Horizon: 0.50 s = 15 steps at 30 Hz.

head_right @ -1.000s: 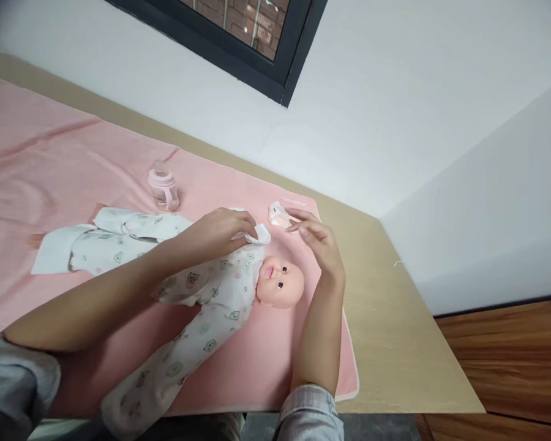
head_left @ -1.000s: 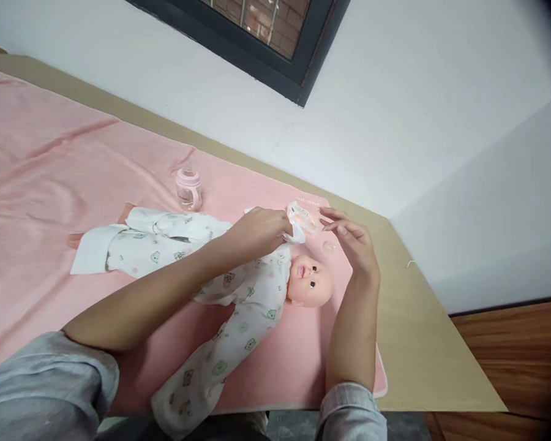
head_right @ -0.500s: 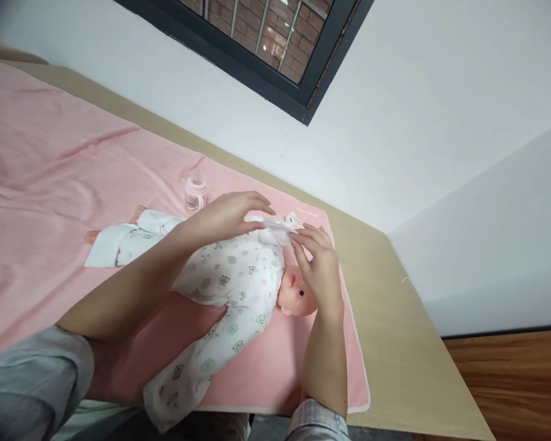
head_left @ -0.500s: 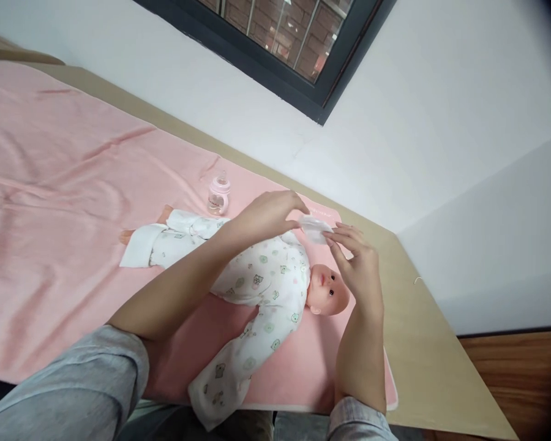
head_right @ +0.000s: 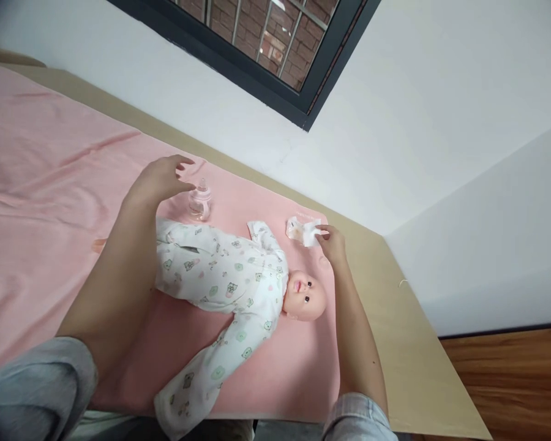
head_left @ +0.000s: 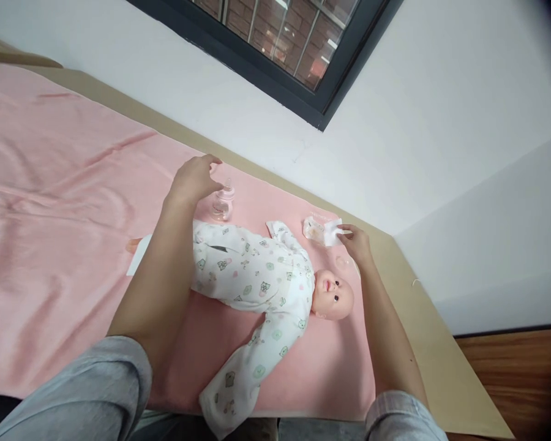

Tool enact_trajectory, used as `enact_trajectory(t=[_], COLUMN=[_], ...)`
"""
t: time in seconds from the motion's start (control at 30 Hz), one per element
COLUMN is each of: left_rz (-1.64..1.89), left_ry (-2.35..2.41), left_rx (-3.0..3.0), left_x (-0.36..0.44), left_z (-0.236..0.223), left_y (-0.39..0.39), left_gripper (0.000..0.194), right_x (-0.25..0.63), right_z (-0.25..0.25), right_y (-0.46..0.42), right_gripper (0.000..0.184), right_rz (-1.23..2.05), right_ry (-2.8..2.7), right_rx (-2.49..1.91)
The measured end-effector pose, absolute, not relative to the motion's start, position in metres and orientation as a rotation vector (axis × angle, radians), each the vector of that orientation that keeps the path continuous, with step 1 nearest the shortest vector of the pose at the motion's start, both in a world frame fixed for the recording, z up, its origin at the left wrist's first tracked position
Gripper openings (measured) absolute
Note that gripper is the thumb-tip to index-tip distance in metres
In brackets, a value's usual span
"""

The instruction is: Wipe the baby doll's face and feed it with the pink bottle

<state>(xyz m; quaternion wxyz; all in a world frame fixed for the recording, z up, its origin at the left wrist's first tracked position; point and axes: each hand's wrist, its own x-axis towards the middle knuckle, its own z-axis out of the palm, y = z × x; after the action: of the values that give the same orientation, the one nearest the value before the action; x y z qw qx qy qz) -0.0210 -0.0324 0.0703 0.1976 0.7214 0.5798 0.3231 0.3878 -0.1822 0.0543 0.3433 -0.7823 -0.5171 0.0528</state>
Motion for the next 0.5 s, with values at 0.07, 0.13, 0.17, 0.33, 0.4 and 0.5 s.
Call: enact_trajectory(t=[0.07,0.13,0.17,0.33,0.4,0.5], left_rz=[0.740,0.606,0.553,0.499,0.520,0.573], left_ry=[1.652,1.643,1.638,1.576,1.534,1.449], left_rx=[2.006,1.988,1.975,1.994,2.016,2.030], left_x=[-0.025,-0.025,-0.025,-0.022,-0.022,-0.022], left_z=[0.065,0.061,0.060,0.050,0.043,0.032], left_y=[-0.026,-0.022,-0.021,-0.014,-0.010,-0.001], left_gripper=[0.077,0.086,0.090,0.094,0.089,0.076], right_x=[0.390,0.392,0.393,0.404,0.412,0.428], right_z=[0.052,0.051,0.049,0.033,0.024,0.010], right_y=[-0.171,-0.162,-0.158,-0.152,-0.154,-0.165], right_gripper=[0.042,0.047,0.050,0.048,0.040,0.033], right_rz=[0.277,0.444,0.538,0.867,0.872,0.706], right_ry=[-1.320,-1.289,-1.266,-1.009,-0.908,-0.858], right_rx=[-1.996,-1.912,-1.863,-1.746,-1.718,-1.661])
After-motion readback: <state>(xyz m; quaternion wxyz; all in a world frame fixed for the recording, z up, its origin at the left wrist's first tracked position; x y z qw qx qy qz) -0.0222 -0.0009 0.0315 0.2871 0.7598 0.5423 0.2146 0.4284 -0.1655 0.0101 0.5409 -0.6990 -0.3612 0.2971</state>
